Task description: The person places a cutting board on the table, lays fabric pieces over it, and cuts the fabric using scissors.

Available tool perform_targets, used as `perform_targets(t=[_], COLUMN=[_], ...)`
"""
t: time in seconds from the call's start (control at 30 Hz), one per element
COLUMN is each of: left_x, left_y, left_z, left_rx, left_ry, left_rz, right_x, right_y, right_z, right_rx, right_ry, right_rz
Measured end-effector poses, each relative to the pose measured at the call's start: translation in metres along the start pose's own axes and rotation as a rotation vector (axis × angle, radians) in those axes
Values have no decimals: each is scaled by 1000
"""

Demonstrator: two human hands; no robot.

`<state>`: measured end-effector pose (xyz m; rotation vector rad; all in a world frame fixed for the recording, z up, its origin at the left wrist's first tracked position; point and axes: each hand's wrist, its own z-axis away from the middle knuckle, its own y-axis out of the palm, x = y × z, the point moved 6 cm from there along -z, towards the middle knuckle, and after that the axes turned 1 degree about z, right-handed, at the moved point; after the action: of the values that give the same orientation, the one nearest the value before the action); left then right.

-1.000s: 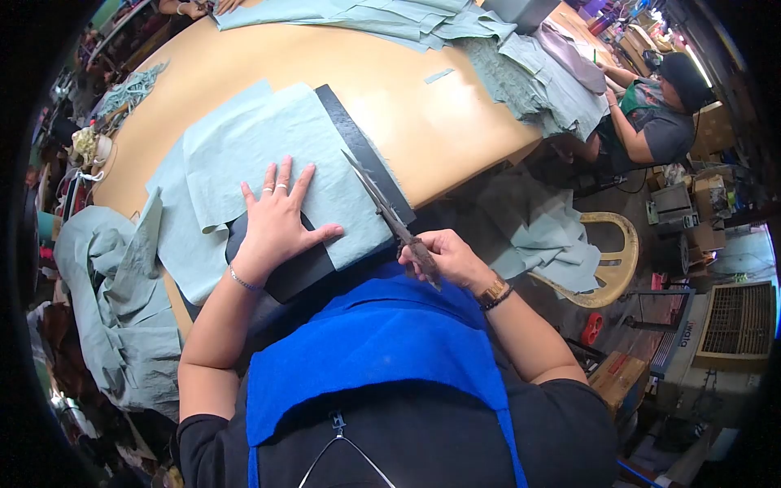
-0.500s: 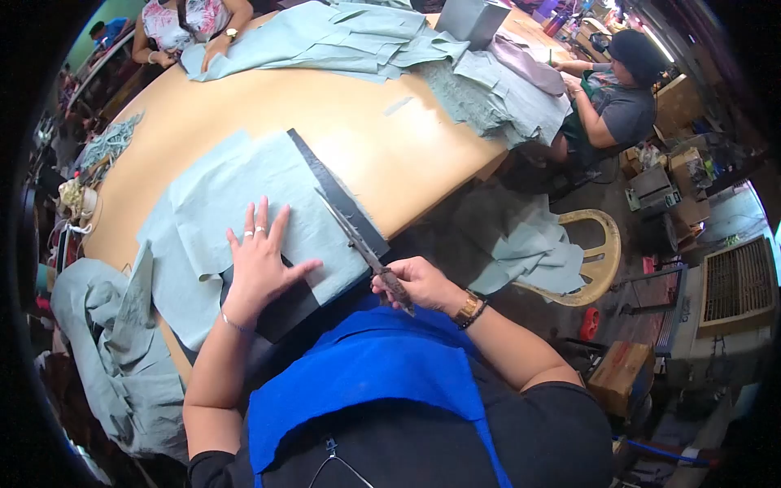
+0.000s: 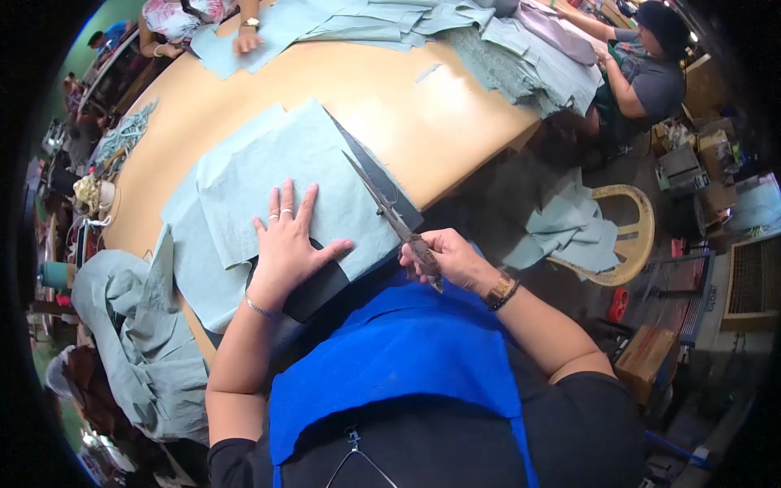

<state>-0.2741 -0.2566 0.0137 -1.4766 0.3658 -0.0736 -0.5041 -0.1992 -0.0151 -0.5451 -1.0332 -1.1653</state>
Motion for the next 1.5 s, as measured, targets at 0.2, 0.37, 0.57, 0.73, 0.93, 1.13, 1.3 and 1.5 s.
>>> perform_targets(t=[0.2,0.37,0.57,0.73,0.93,1.13,1.3,1.5], left_x=[-2,-9,-4,13,2,-1,-1,-15], left_y=[0,-4,-3,-4,-2,-3,0,-3], left_z=[3,8,1,-11,1,3,5,13], left_rx=[13,50,-29,-99,-15,-1,9,46], left_ry=[2,17,41,15,22,18,38,86], left_rz=[-5,-9,-18,-50,-25,-29,3,15], right_x=[-4,6,0,-4,0,0,-6,4], right_y=[0,5,5,9,12,16,12,13], right_z=[6,-2,-4,1,-5,-1,6,1], right_rx=[-5,-16,-20,-38,-49,-86,-59,-97], right_ry=[-25,9,-14,-33,-7,-54,-13,-16], right_rz=[-2,-23,-46,-57,-111,-118,-79,-107])
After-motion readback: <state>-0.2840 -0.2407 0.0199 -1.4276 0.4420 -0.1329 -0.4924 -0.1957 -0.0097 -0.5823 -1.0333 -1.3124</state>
